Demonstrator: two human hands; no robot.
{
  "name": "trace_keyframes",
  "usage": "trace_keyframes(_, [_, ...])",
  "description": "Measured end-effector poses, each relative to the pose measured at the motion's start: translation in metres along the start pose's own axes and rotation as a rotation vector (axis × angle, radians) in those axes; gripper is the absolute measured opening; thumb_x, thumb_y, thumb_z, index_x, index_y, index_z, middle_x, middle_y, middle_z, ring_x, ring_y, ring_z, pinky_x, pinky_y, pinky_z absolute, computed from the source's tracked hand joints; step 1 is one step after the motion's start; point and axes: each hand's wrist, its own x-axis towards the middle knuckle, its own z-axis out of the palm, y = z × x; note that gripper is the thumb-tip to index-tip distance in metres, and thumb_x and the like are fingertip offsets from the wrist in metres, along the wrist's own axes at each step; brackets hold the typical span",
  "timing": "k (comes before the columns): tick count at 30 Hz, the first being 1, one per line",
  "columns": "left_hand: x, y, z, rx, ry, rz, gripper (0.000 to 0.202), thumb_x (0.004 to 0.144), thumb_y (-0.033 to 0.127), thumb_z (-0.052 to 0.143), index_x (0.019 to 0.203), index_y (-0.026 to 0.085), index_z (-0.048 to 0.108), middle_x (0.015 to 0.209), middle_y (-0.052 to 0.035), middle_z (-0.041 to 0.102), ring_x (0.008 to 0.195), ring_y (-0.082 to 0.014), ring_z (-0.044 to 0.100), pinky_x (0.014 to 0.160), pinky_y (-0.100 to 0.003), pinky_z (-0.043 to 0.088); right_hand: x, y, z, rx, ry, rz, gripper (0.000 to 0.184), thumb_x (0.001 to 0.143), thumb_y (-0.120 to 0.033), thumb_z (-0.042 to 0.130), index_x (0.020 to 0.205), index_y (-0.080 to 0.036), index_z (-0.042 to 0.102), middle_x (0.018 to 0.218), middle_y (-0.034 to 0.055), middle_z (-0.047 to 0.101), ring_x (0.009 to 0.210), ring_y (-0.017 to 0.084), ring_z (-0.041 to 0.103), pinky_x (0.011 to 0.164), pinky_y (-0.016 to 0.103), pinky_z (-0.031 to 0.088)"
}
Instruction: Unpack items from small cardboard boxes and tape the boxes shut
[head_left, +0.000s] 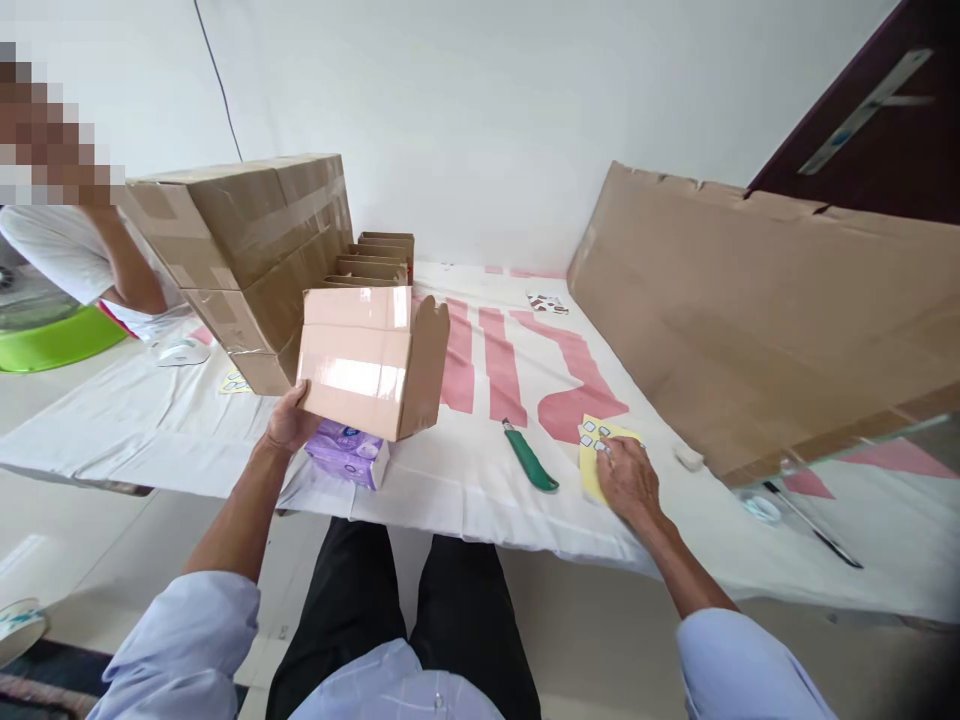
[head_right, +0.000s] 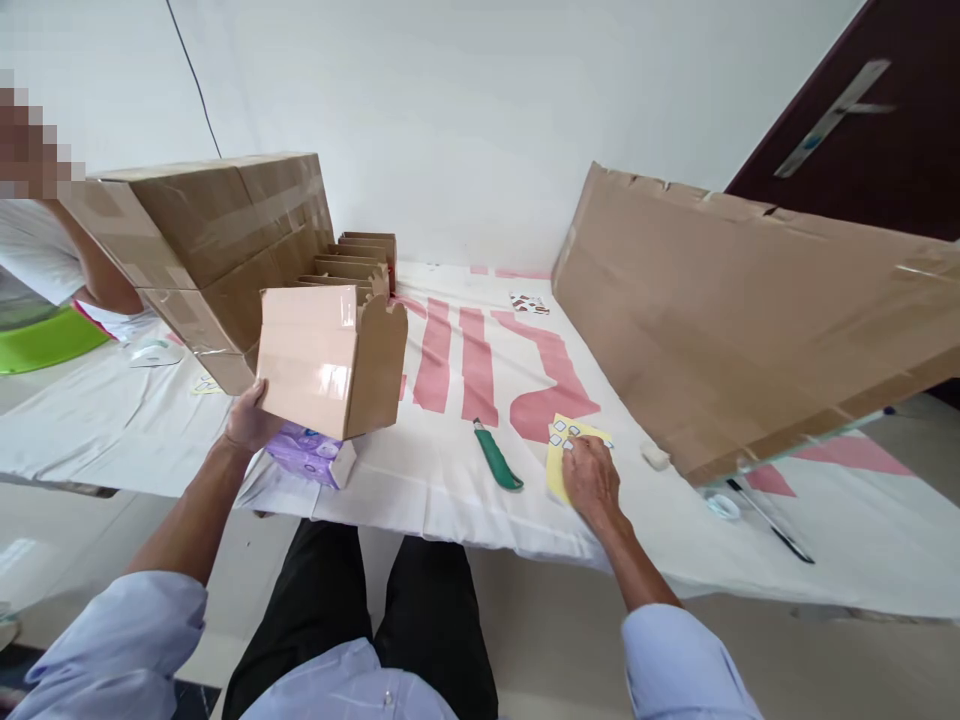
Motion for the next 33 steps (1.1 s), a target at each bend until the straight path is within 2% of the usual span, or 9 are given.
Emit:
trace_keyframes(4, [0.000, -0.004, -0.007, -0.020, 0.045, -0.013, 0.067, 0.069, 0.062, 0.095, 0.119, 0.019, 0.080, 0.129, -0.0103, 0.084, 0.145, -0.0441, 0.065, 0.117, -0.050, 0.062, 0.003, -0.021, 0.003, 0.058, 0.055, -0.022, 0.039, 0.102, -0.046, 0.048, 0.108, -0.023, 0.079, 0.118, 0.0225, 0.073, 0.116, 0.039, 0.067, 0.106, 0.057, 0.057])
trace_keyframes(8, [0.000, -0.005, -0.007, 0.012, 0.022, 0.021, 0.070, 0.070, 0.064, 0.094, 0.120, 0.018, 0.081, 0.128, -0.0124, 0.084, 0.141, -0.0454, 0.068, 0.117, -0.054, 0.061, 0.010, -0.075, -0.002, 0.248, 0.040, -0.036, 0.040, 0.101, -0.051, 0.056, 0.118, -0.022, 0.078, 0.124, 0.0186, 0.072, 0.121, 0.038, 0.067, 0.109, 0.060, 0.057])
trace_keyframes(11, [0.002, -0.002, -0.001, 0.083, -0.056, 0.015, 0.078, 0.065, 0.064, 0.096, 0.123, 0.014, 0.080, 0.128, -0.0167, 0.083, 0.137, -0.0473, 0.069, 0.115, -0.055, 0.060, 0.017, -0.135, -0.004, 0.549, -0.125, -0.012, 0.054, 0.102, -0.063, 0.064, 0.139, -0.025, 0.072, 0.137, 0.0161, 0.070, 0.122, 0.034, 0.070, 0.103, 0.054, 0.062])
trace_keyframes(15, [0.004, 0.005, 0.010, 0.240, -0.184, 0.012, 0.090, 0.059, 0.057, 0.101, 0.134, 0.014, 0.077, 0.134, -0.0174, 0.081, 0.136, -0.0477, 0.069, 0.112, -0.052, 0.060, 0.030, -0.214, 0.006, 0.937, -0.404, -0.024, 0.096, 0.089, -0.077, 0.078, 0.167, -0.029, 0.048, 0.163, 0.0180, 0.058, 0.145, 0.038, 0.061, 0.112, 0.056, 0.057])
trace_keyframes(19, [0.006, 0.011, 0.020, 0.312, -0.302, 0.017, 0.102, 0.060, 0.053, 0.102, 0.150, 0.019, 0.069, 0.144, -0.0160, 0.077, 0.142, -0.0474, 0.064, 0.116, -0.052, 0.056, 0.045, -0.266, 0.026, 1.163, -0.539, -0.114, 0.116, 0.079, -0.078, 0.087, 0.173, -0.034, 0.035, 0.164, 0.0163, 0.057, 0.148, 0.039, 0.058, 0.120, 0.061, 0.050])
trace_keyframes(22, [0.009, 0.013, 0.022, 0.355, -0.364, -0.008, 0.103, 0.060, 0.050, 0.104, 0.153, 0.022, 0.068, 0.150, -0.0146, 0.074, 0.148, -0.0471, 0.060, 0.123, -0.054, 0.051, 0.055, -0.281, 0.038, 1.265, -0.555, -0.075, 0.120, 0.073, -0.074, 0.093, 0.171, -0.034, 0.037, 0.154, 0.0144, 0.064, 0.136, 0.036, 0.065, 0.117, 0.058, 0.053])
trace_keyframes(25, [0.011, 0.013, 0.015, 0.448, -0.436, -0.048, 0.098, 0.067, 0.051, 0.102, 0.155, 0.024, 0.067, 0.157, -0.0146, 0.070, 0.154, -0.0461, 0.055, 0.129, -0.058, 0.046, 0.063, -0.283, 0.041, 1.293, -0.530, -0.038, 0.122, 0.071, -0.069, 0.095, 0.171, -0.036, 0.034, 0.155, 0.0132, 0.063, 0.133, 0.035, 0.065, 0.112, 0.057, 0.056])
trace_keyframes(30, [-0.004, 0.010, -0.019, 0.700, -0.394, -0.063, 0.112, 0.064, 0.059, 0.104, 0.161, 0.025, 0.061, 0.169, -0.0213, 0.056, 0.161, -0.0492, 0.045, 0.131, -0.067, 0.039, 0.068, -0.266, 0.038, 1.159, -0.384, -0.022, 0.134, 0.065, -0.058, 0.100, 0.174, -0.039, 0.025, 0.170, 0.0140, 0.046, 0.153, 0.040, 0.049, 0.116, 0.063, 0.054])
trace_keyframes(33, [-0.024, 0.009, -0.034, 0.814, -0.428, -0.065, 0.123, 0.060, 0.057, 0.106, 0.166, 0.024, 0.054, 0.170, -0.0225, 0.054, 0.161, -0.0482, 0.046, 0.132, -0.063, 0.040, 0.060, -0.252, 0.042, 1.079, -0.386, -0.014, 0.136, 0.063, -0.055, 0.101, 0.174, -0.037, 0.025, 0.172, 0.0150, 0.041, 0.156, 0.040, 0.046, 0.118, 0.064, 0.053])
